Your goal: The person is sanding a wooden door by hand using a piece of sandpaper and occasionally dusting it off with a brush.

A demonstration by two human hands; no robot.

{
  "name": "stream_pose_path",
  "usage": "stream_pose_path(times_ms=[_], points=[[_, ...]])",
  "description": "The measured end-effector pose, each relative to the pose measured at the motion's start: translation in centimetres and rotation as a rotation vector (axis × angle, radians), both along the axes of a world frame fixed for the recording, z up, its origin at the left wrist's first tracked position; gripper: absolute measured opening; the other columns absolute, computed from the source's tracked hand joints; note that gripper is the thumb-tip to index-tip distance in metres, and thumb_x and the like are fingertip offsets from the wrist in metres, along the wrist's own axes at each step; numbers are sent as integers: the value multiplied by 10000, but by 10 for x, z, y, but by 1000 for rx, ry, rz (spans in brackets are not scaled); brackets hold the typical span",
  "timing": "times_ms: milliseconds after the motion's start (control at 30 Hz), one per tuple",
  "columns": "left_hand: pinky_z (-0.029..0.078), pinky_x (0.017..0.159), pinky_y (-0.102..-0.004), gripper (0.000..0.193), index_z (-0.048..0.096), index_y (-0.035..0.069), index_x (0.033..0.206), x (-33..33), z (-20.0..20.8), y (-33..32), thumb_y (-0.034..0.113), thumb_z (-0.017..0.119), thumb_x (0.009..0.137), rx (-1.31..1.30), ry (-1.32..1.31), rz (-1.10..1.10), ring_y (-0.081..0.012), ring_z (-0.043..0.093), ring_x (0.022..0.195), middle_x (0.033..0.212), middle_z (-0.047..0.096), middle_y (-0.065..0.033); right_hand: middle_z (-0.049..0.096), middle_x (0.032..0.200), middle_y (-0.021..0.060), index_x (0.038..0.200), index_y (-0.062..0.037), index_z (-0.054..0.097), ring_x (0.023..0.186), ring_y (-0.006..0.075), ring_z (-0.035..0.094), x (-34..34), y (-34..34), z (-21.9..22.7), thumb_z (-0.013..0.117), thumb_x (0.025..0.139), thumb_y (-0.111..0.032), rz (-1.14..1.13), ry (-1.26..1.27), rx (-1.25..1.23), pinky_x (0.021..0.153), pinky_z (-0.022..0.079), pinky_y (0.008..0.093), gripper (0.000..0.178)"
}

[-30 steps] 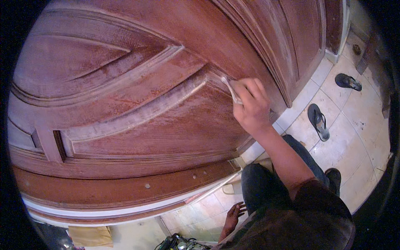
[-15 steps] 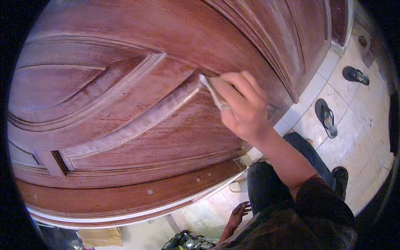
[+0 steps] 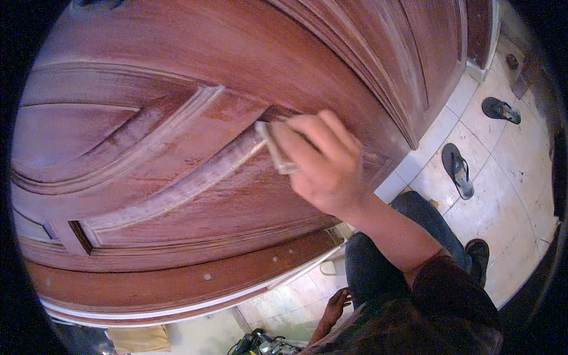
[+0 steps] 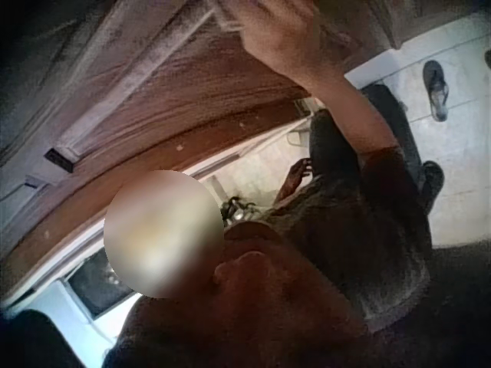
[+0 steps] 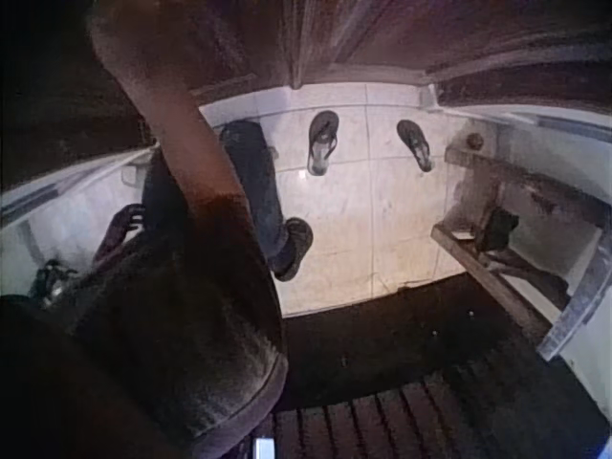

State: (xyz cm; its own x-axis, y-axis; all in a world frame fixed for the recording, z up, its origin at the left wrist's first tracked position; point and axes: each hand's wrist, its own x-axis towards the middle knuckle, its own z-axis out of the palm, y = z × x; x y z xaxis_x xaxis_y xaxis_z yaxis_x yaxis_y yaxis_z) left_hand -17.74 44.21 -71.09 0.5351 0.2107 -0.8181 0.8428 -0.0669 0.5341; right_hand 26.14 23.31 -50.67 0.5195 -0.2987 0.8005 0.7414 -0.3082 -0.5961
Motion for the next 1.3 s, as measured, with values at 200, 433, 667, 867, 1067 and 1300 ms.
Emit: stream_pose_path(times_ms=[200, 433, 667, 867, 1067, 1300], points=[[510, 1025, -407, 553, 542, 35, 1455, 9, 2, 2, 468, 470, 1119, -6, 9, 85, -251, 657, 1215, 1327, 672, -113, 658, 1031, 50, 1060, -59, 734, 881, 259, 623, -5, 0, -20, 679, 755, -59, -1, 75, -24, 717, 556, 373, 309], [515, 1027, -419, 544, 554, 44, 1436, 5, -10, 15, 476, 468, 1117, -6, 22, 27, -255, 652, 1221, 1355, 665, -121, 653, 1031, 73, 1057, -39, 718, 870, 264, 620, 0, -8, -21, 663, 779, -110, 0, 72, -61, 721, 552, 376, 292], [515, 1038, -414, 576, 549, 39, 1447, -5, -16, 15, 499, 454, 1115, 8, -13, -21, -256, 651, 1215, 1362, 658, -132, 608, 964, 99, 1028, -32, 694, 845, 284, 619, -1, -3, -3, 680, 761, -68, -19, 50, -48, 696, 561, 399, 269], [516, 1028, -412, 568, 558, 29, 1434, -9, -20, 17, 488, 481, 1109, -38, -52, 70, -254, 664, 1192, 1337, 668, -120, 617, 975, 104, 1000, -53, 672, 857, 312, 631, -2, 9, 29, 705, 774, -63, -5, 57, -25, 697, 560, 410, 228], [518, 1017, -407, 557, 572, 36, 1420, -20, -27, 23, 489, 487, 1108, -27, -47, 90, -248, 665, 1182, 1318, 678, -125, 642, 1027, 174, 1094, -13, 694, 920, 357, 666, -21, 12, 41, 697, 770, 37, 6, 133, -113, 789, 556, 438, 328], [517, 1008, -405, 541, 579, 42, 1413, -11, -23, 30, 480, 496, 1107, -85, -65, 118, -243, 654, 1200, 1330, 675, -119, 648, 1043, 163, 1080, -46, 678, 936, 386, 669, -15, 5, 41, 692, 751, 14, -5, 120, -125, 789, 555, 480, 335]])
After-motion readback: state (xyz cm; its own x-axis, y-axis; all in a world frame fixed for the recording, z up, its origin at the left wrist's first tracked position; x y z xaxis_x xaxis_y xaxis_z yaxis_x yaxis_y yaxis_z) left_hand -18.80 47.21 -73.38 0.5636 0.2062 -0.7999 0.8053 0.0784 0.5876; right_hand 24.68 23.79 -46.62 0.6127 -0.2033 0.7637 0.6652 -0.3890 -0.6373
